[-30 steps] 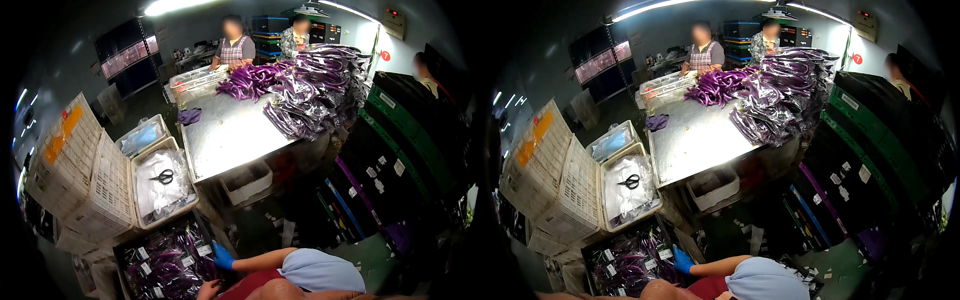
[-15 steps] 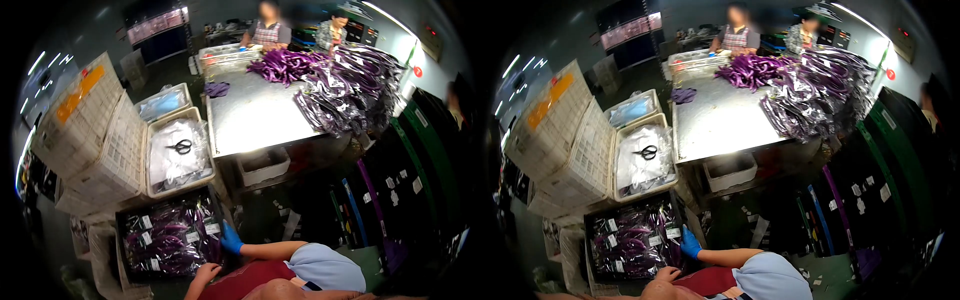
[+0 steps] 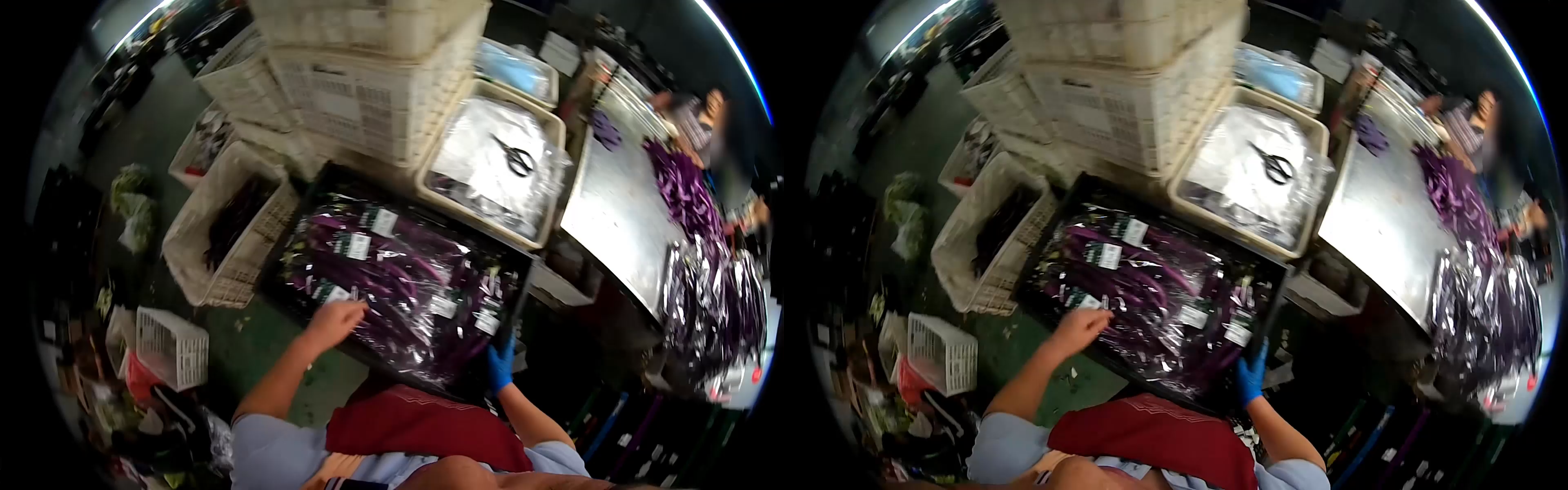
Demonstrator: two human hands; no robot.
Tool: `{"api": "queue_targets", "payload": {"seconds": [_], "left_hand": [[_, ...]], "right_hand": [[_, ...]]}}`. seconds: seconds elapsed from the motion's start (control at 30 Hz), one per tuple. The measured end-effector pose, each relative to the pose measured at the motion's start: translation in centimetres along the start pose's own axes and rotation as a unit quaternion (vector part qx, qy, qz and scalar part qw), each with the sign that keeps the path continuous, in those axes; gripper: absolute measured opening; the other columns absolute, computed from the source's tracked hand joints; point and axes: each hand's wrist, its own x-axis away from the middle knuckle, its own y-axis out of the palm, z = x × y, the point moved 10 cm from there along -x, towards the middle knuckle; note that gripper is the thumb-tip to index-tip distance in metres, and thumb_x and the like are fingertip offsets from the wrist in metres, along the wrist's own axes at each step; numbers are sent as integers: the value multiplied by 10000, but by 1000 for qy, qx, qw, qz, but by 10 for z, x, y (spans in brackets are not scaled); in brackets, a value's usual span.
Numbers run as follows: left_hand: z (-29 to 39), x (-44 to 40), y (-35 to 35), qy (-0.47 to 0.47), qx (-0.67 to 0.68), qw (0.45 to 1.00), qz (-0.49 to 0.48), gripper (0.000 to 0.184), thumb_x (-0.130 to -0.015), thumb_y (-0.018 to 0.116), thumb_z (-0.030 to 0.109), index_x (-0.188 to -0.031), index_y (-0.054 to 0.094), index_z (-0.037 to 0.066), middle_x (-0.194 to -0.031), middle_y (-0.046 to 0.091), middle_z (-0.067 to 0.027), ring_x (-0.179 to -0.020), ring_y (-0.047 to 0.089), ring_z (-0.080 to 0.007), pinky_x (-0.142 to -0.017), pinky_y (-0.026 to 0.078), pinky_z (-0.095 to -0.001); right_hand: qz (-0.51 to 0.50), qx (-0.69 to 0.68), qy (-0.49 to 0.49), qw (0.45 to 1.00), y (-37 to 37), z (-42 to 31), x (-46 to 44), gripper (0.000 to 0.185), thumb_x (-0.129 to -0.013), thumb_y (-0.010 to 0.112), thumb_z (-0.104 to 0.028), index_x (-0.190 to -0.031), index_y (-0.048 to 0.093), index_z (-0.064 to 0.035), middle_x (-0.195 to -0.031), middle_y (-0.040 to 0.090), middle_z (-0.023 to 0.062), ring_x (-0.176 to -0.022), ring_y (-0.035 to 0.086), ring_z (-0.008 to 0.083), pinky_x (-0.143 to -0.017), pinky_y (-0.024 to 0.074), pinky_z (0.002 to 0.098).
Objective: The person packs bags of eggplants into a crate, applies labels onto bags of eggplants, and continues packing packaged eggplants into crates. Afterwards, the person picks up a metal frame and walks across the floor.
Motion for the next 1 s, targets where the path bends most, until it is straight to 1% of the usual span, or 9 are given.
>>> {"api": "queue_targets", "payload": {"seconds": [0.1, 0.23, 0.27, 0.37, 0.43, 0.53, 0.67, 0.93, 1.0], "left_hand": [[-67, -13, -83, -71, -65, 985, 142, 180, -787, 541, 147, -900, 612, 25, -775, 595, -141, -739, 561, -296, -682, 444, -369], [-173, -32, -131, -165, -275, 925, 205, 404, -818, 526, 237, -1149, 478, 11, -1107, 507, -182, -1022, 463, -350, -855, 388, -415], [-206, -38, -126, -259, -233, 925, 151, 487, -834, 512, 282, -1220, 402, 6, -1184, 450, -188, -1098, 407, -364, -898, 362, -428], [-251, -65, -114, -309, -129, 940, 67, 425, -828, 534, 298, -1120, 476, -5, -1089, 509, -183, -973, 506, -336, -780, 422, -428], [-278, -80, -116, -314, -157, 933, 79, 328, -806, 571, 260, -994, 517, -4, -767, 569, -140, -684, 559, -271, -624, 448, -396], [-300, -90, -88, -349, 164, 922, 29, 194, -808, 565, 190, -765, 474, 25, -568, 503, -49, -442, 464, -139, -405, 367, -296], [-297, -91, -74, -364, 256, 891, -87, 206, -813, 566, 200, -699, 450, 73, -520, 469, -24, -416, 437, -129, -383, 335, -282], [-267, -90, -81, -399, 246, 882, -52, 268, -844, 538, 253, -666, 395, 113, -485, 384, 19, -373, 344, -100, -365, 292, -274], [-250, -79, -83, -410, 245, 877, -50, 270, -866, 514, 224, -667, 364, 120, -477, 363, 21, -364, 314, -95, -356, 287, -273]], "right_hand": [[20, 3, -7, 1000, 3, -20, -1, 703, -749, 396, 126, -1366, 137, -88, -1295, 355, 82, -1157, 368, 190, -967, 288, 283], [18, -125, 122, 984, 10, -31, -7, 490, -793, 474, 47, -1254, 349, -62, -1128, 499, 58, -994, 483, 161, -873, 382, 269], [23, -15, 144, 989, -18, 4, -15, 399, -801, 517, -14, -1188, 424, -49, -1027, 557, 40, -879, 529, 132, -791, 437, 272], [62, -33, 236, 969, -18, -4, -26, 170, -791, 554, -98, -958, 545, -68, -814, 587, 11, -677, 538, 102, -609, 448, 229], [57, -91, 303, 947, -19, 27, -27, 193, -783, 572, -135, -963, 549, -70, -799, 585, 22, -677, 542, 132, -607, 440, 254], [63, -107, 353, 927, -15, 44, -25, 142, -781, 576, -181, -890, 544, -95, -686, 544, 11, -559, 504, 134, -497, 409, 266], [105, -72, 338, 932, -18, 40, -28, 174, -791, 568, -220, -890, 517, -86, -636, 504, 13, -509, 461, 122, -438, 359, 274], [106, -80, 378, 916, -31, 64, -29, 275, -765, 602, -229, -965, 533, -54, -748, 582, 57, -552, 524, 153, -453, 399, 301], [95, -74, 383, 916, -32, 43, -33, 128, -772, 565, -220, -771, 508, -105, -572, 483, 15, -416, 418, 133, -370, 320, 288]]}}
